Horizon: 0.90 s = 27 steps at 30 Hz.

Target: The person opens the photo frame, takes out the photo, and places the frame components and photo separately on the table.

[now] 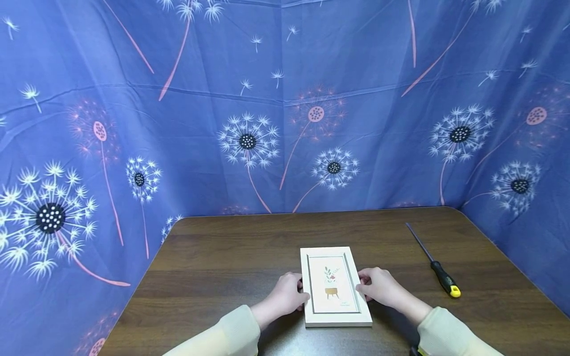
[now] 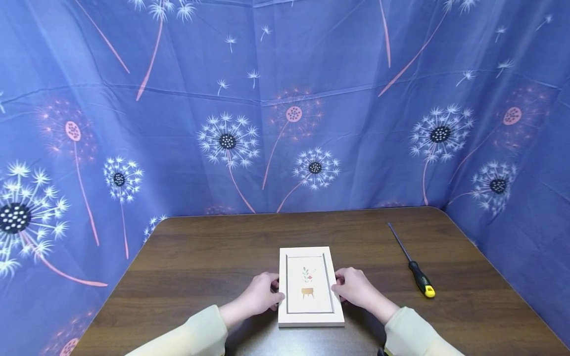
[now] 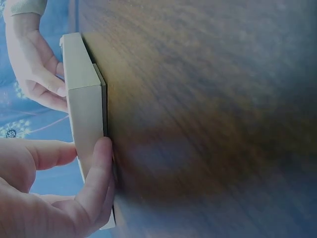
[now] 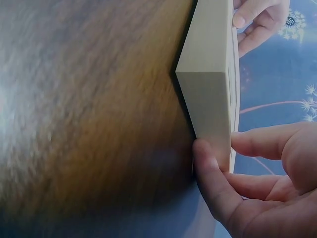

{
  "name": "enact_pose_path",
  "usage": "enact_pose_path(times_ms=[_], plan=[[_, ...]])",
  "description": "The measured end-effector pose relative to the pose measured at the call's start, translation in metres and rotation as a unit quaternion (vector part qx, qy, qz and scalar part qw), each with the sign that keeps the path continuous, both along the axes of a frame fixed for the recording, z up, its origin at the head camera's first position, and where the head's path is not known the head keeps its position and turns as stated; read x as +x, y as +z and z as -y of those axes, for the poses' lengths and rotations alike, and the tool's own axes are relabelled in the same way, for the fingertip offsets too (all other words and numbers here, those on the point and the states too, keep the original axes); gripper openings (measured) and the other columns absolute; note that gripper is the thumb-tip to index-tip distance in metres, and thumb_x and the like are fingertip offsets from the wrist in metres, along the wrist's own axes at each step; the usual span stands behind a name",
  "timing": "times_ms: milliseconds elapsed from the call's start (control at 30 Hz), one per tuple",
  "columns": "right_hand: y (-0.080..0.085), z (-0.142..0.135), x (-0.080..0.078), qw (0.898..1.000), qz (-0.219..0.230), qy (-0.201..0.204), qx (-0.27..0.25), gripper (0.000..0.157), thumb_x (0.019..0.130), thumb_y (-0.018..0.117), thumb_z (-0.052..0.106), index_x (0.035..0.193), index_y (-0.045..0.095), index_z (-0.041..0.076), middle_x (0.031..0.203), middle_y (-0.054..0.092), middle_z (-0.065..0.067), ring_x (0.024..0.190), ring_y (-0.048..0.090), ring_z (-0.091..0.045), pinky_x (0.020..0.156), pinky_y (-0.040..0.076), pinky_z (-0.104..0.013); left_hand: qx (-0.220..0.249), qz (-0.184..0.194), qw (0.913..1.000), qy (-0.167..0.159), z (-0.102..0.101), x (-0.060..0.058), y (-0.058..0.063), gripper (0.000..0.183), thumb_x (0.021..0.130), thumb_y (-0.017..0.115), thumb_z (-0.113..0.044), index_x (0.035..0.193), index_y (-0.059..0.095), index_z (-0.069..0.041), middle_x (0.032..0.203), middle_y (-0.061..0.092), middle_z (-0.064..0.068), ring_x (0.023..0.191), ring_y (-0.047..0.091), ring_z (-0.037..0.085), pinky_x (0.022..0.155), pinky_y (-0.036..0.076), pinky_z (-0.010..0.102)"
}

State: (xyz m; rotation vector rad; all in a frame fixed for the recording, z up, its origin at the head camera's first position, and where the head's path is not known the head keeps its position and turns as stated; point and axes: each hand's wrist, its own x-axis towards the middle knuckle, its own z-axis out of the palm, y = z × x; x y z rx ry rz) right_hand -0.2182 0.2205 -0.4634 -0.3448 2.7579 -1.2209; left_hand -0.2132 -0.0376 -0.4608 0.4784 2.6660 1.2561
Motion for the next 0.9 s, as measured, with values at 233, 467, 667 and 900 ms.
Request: enact_pose_path(times_ms=[233,467,667,900], plan=[[0.004,0.009,0.002,1.000,0.011,0.006,-0.009,0.027,0.080,0.065,0.000,0.103,0.061,-0.014,0.072,0.055,-0.003,0.054,0.062,-0.014,0.047,0.054,-0.024,0.002,0.007,1.0000,-0.001,0.010,-0.001,0.000,0.043,0.078,0.068,0.001,0.116,0.054,0.016,0.083,0.048,0.010,0.045,0.058,0.012,0.042,0.047,0.016],[0.002,0.017,0.004,0.999,0.003,0.027,-0.020,0.025,0.079,0.064,-0.001,0.101,0.061,-0.014,0.070,0.056,-0.003,0.052,0.061,-0.012,0.045,0.053,-0.022,0.009,0.009,0.9999,-0.011,0.021,0.002,0.000,0.047,0.078,0.068,0.000,0.118,0.051,0.019,0.085,0.049,0.010,0.045,0.058,0.012,0.043,0.048,0.017],[0.003,0.021,0.006,0.999,0.009,0.029,-0.032,0.024,0.079,0.064,-0.001,0.099,0.062,-0.013,0.071,0.055,-0.003,0.055,0.060,-0.011,0.046,0.054,-0.021,0.014,0.008,0.9997,-0.017,0.027,0.003,0.001,0.049,0.077,0.068,0.000,0.118,0.050,0.019,0.086,0.050,0.010,0.045,0.058,0.011,0.043,0.048,0.016],[0.005,0.027,0.007,0.998,0.019,0.029,-0.044,0.023,0.080,0.064,-0.001,0.099,0.061,-0.013,0.072,0.055,-0.005,0.056,0.062,-0.013,0.048,0.055,-0.022,0.025,0.005,0.9995,-0.020,0.034,0.002,0.002,0.050,0.077,0.068,0.002,0.118,0.049,0.022,0.087,0.052,0.012,0.046,0.059,0.014,0.042,0.049,0.016]])
